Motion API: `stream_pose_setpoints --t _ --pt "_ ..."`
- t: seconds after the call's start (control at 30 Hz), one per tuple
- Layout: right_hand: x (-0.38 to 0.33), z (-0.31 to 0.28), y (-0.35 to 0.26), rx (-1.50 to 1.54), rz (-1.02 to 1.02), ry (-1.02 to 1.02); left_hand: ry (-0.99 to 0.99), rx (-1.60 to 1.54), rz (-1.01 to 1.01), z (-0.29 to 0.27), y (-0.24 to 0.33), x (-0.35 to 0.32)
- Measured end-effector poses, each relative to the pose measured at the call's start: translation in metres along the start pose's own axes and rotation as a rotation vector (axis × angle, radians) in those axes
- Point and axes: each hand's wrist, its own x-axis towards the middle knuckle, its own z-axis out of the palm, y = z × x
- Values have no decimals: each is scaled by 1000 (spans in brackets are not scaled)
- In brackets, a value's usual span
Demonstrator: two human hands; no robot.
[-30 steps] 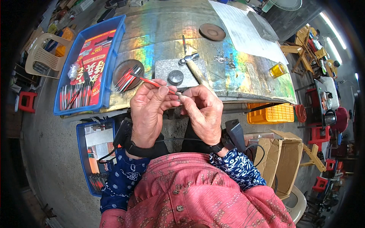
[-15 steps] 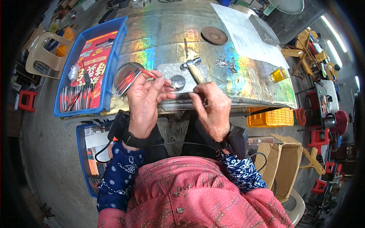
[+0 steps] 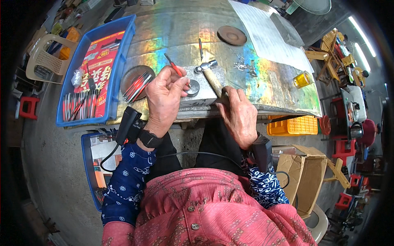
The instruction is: The person repeatedly picks up small metal pins, places them on a metal block, and strikes them with a hammer to shape the ends. The person uses tweezers to hold the pins and a hammer to strike them. The shaped pins are placed on the table.
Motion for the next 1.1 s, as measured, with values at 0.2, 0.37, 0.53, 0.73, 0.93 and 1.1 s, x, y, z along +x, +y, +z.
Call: stream_pose_setpoints --t 0.2,0.37,0.53,0.73,0.93,1.1 --pt "-1 2 1 24 -28 10 56 -5 -18 5 -1 -2" --pt "-2 4 2 42 -44 30 46 145 32 5 1 -4" --pt "-1 11 0 -83 -23 51 39 442 286 9 1 -8" --pt "10 -7 0 -148 -85 175 64 527 377 10 2 -9" --pt "11 -68 -15 327 -70 364 86 531 379 12 4 -10" --pt "1 -103 -34 261 -248 240 96 518 378 14 3 -10"
